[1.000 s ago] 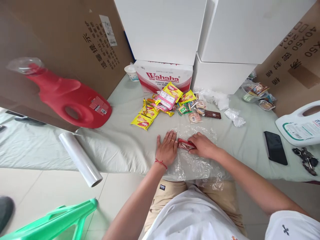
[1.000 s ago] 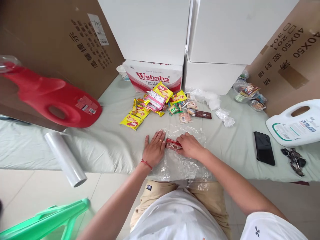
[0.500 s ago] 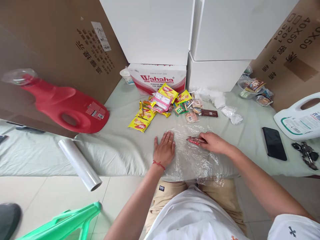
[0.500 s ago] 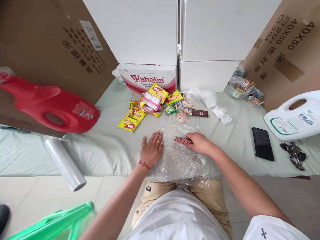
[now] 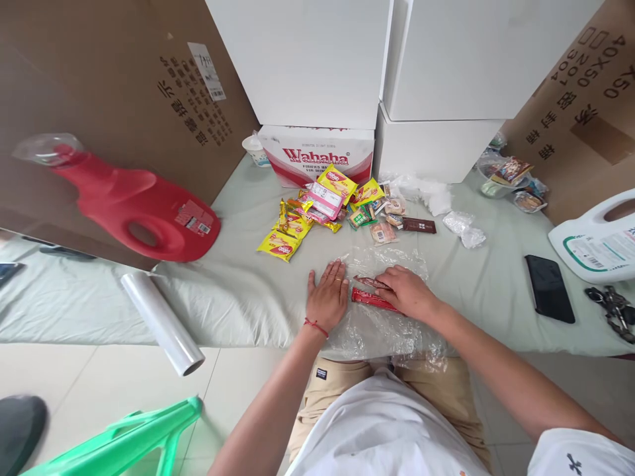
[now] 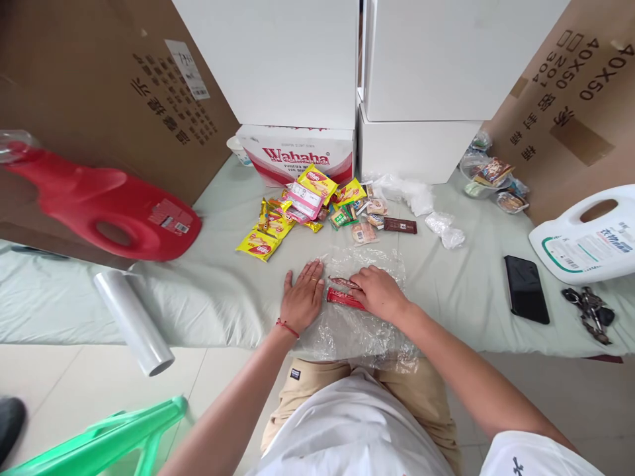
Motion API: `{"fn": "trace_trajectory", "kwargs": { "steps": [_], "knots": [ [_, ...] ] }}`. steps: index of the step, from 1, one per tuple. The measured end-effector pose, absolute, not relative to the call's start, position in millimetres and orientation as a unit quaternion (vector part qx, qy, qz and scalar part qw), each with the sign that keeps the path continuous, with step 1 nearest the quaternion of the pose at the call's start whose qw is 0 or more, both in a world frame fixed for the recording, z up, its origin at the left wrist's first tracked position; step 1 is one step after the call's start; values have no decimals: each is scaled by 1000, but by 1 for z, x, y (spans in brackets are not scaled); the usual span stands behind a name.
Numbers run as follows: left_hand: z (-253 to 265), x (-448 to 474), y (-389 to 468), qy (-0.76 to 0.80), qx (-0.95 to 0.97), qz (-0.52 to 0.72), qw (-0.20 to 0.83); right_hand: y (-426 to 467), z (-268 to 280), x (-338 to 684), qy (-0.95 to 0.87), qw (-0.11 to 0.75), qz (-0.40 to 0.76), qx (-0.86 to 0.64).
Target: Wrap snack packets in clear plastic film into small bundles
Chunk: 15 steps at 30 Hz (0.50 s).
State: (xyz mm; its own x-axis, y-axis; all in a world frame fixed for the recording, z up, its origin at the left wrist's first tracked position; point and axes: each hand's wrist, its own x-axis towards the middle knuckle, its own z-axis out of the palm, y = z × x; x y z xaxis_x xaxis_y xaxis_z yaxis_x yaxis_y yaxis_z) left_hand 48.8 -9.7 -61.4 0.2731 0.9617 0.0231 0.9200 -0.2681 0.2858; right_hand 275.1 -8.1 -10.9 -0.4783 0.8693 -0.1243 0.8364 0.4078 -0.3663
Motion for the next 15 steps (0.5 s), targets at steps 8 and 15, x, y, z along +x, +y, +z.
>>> {"fn": "trace_trajectory", "kwargs": {
  "steps": [8, 15],
  "knots": [
    [-60, 50, -9, 598, 788, 88, 114, -36, -17, 262, -867, -2, 129, -481],
    [-64, 50, -10, 595, 792, 92, 101, -29, -19, 267, -843, -35, 194, -501]
  ]
}}
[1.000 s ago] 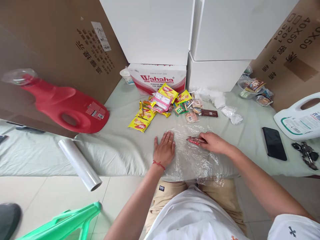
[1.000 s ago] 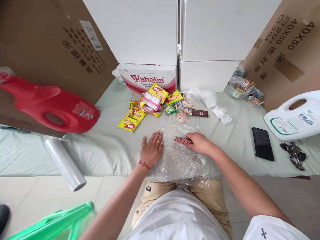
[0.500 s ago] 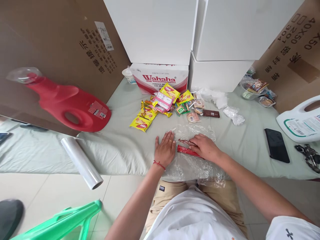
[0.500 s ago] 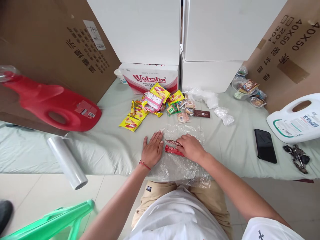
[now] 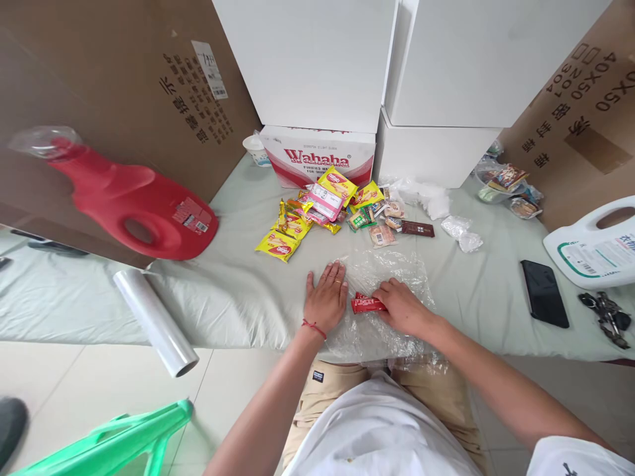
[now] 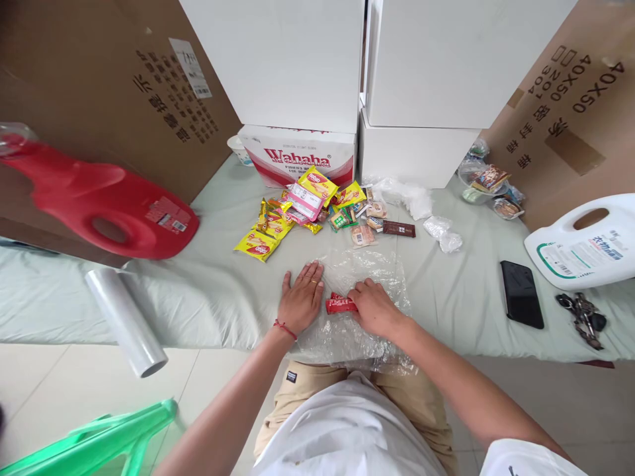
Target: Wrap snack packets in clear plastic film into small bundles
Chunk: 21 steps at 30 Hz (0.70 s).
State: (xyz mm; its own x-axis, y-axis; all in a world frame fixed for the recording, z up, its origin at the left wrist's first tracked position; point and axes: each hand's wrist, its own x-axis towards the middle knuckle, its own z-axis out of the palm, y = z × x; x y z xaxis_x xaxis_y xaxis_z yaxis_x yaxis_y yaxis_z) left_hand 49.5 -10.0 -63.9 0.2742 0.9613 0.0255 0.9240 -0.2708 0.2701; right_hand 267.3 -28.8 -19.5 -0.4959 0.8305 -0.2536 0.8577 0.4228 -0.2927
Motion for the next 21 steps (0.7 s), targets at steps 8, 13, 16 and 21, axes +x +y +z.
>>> {"fn": "trace_trajectory", "kwargs": {
  "steps": [8, 13, 16, 21],
  "knots": [
    [-65, 48, -9, 593, 793, 95, 102, -18, 6, 284, 854, -26, -216, 473],
    [-63, 46, -9, 600, 783, 107, 124, -12, -10, 263, 862, -5, -227, 453],
    [-62, 45, -9, 598, 782, 110, 135, -11, -17, 262, 857, -38, -244, 452],
    [-63, 46, -9, 597, 782, 120, 133, -9, -17, 271, 845, -82, -244, 469]
  ]
}}
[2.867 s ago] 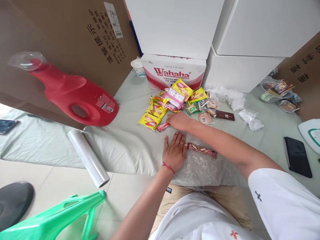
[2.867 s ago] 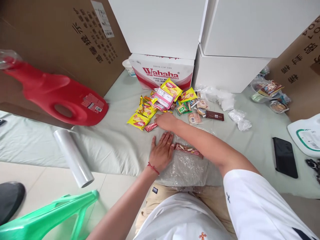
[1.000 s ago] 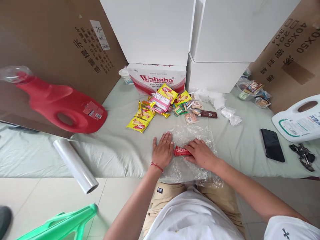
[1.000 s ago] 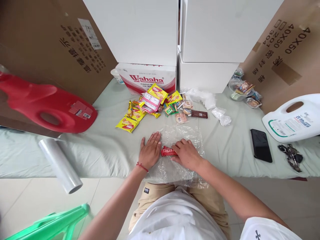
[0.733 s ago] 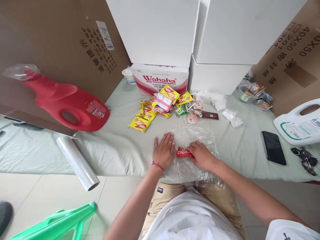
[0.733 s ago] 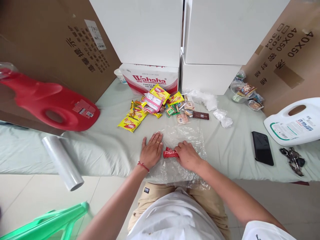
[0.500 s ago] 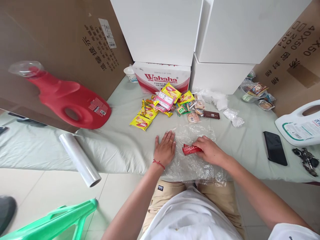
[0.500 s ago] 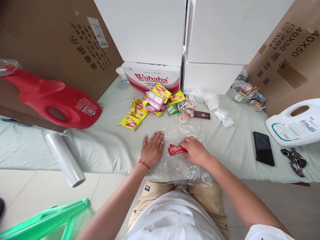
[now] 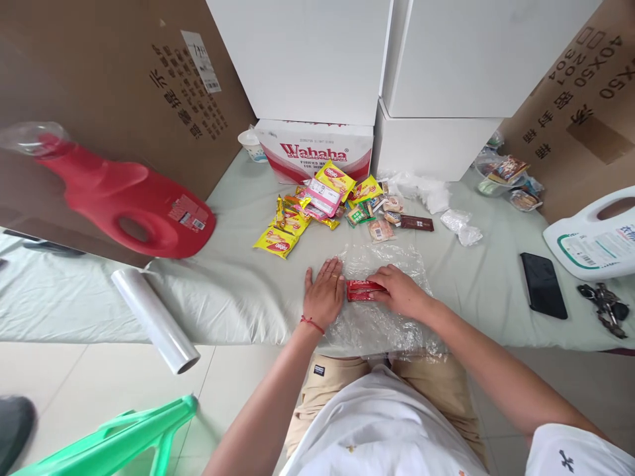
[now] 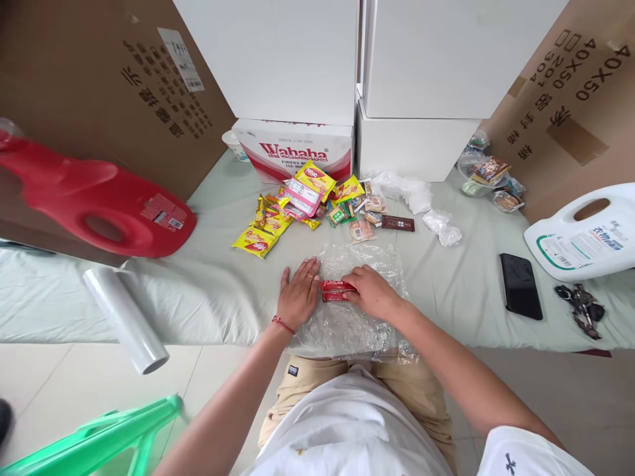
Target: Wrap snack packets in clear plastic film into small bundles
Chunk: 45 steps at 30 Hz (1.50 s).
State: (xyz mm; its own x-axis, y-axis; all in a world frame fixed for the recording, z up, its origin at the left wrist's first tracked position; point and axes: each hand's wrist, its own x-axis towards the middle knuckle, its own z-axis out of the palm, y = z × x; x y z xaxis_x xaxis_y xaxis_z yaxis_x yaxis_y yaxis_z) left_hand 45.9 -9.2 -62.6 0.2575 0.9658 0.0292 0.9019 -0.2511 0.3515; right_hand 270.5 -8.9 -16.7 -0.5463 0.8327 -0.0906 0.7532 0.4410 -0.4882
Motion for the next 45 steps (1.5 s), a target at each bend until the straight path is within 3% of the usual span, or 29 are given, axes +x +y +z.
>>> {"fn": "trace_trajectory", "kwargs": {
  "steps": [6, 11, 15, 18, 22, 27, 30, 36, 43, 45],
  "knots": [
    [-61, 45, -10, 604, 772, 130, 149, -14, -29, 261, -865, 49, 191, -461],
    [-60, 48, -10, 601, 780, 113, 134, -16, -30, 265, -872, 105, 207, -430],
    [-63, 49, -10, 598, 786, 107, 115, 26, -17, 300, -805, 145, 134, -560],
    [-64, 49, -10, 597, 787, 105, 116, 75, -14, 333, -728, 126, 66, -670],
    [-62, 49, -10, 599, 784, 107, 122, 114, -20, 362, -683, 36, 73, -725],
    [-61, 48, -11, 598, 784, 117, 122, 99, -27, 383, -669, -8, 69, -740],
    [-61, 48, -11, 595, 784, 125, 123, 76, -23, 392, -659, 12, 60, -750],
    [-62, 47, -10, 597, 781, 132, 127, 25, 3, 341, -753, 164, 197, -607],
    [-61, 47, -11, 593, 782, 137, 136, -2, -15, 263, -848, 75, 226, -473],
    [-61, 46, -11, 592, 782, 140, 137, -6, -18, 266, -852, 102, 222, -462]
  ]
}}
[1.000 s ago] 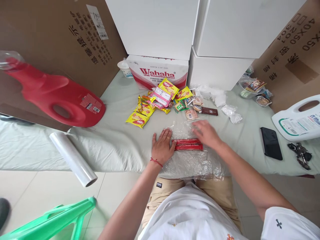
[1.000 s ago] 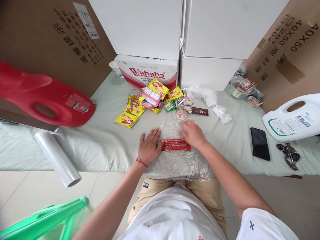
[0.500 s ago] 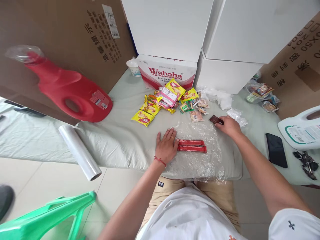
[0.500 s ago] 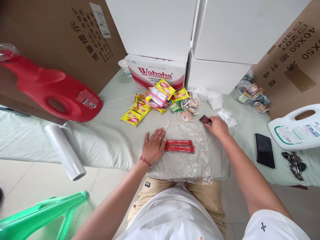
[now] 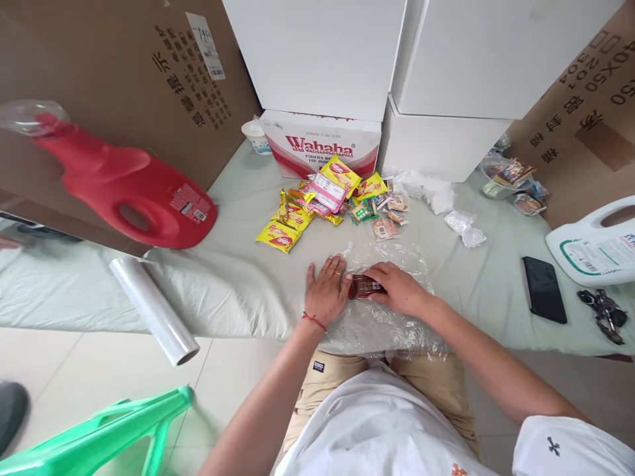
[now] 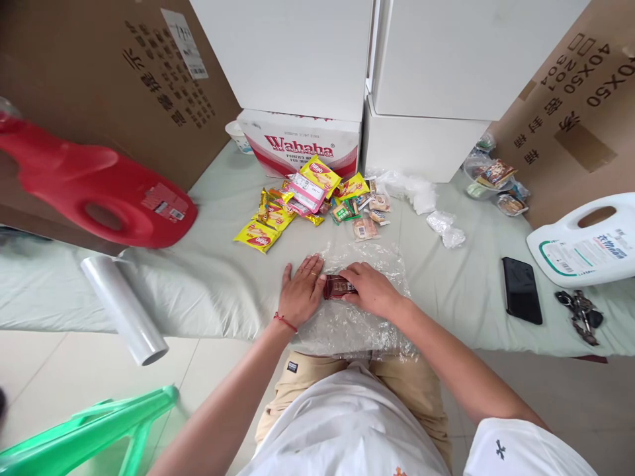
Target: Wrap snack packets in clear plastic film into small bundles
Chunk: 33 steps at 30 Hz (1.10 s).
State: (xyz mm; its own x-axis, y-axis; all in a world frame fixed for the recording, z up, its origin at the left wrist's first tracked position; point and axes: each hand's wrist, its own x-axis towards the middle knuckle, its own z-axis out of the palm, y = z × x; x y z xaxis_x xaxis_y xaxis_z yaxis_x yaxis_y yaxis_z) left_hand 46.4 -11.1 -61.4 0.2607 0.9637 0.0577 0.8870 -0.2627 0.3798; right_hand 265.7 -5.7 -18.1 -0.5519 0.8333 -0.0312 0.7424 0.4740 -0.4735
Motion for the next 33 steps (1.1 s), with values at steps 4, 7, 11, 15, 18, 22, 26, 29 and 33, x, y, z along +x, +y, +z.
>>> {"fn": "trace_trajectory", "kwargs": {
  "steps": [4, 7, 11, 15, 18, 22, 26, 29, 33],
  "knots": [
    [-63, 46, -12, 587, 785, 146, 131, -41, -8, 286, -854, 192, 177, -450],
    [-64, 46, -12, 585, 786, 148, 132, -91, -10, 295, -885, 172, 134, -410],
    [-65, 46, -11, 585, 787, 152, 122, -137, -35, 295, -896, 154, 52, -412],
    [-66, 46, -11, 588, 787, 146, 120, -123, -32, 291, -868, 232, 85, -432],
    [-65, 46, -12, 588, 786, 140, 125, -84, -8, 291, -844, 268, 163, -434],
    [-64, 48, -11, 591, 783, 140, 133, -21, 8, 292, -801, 224, 256, -492],
    [-63, 47, -7, 591, 778, 138, 160, 29, -4, 285, -769, 120, 259, -573],
    [-59, 37, -8, 587, 771, 157, 191, 44, -16, 276, -764, 76, 248, -591],
    [-51, 22, -28, 516, 804, 258, 144, 44, -21, 270, -762, 57, 244, -597]
  ]
}}
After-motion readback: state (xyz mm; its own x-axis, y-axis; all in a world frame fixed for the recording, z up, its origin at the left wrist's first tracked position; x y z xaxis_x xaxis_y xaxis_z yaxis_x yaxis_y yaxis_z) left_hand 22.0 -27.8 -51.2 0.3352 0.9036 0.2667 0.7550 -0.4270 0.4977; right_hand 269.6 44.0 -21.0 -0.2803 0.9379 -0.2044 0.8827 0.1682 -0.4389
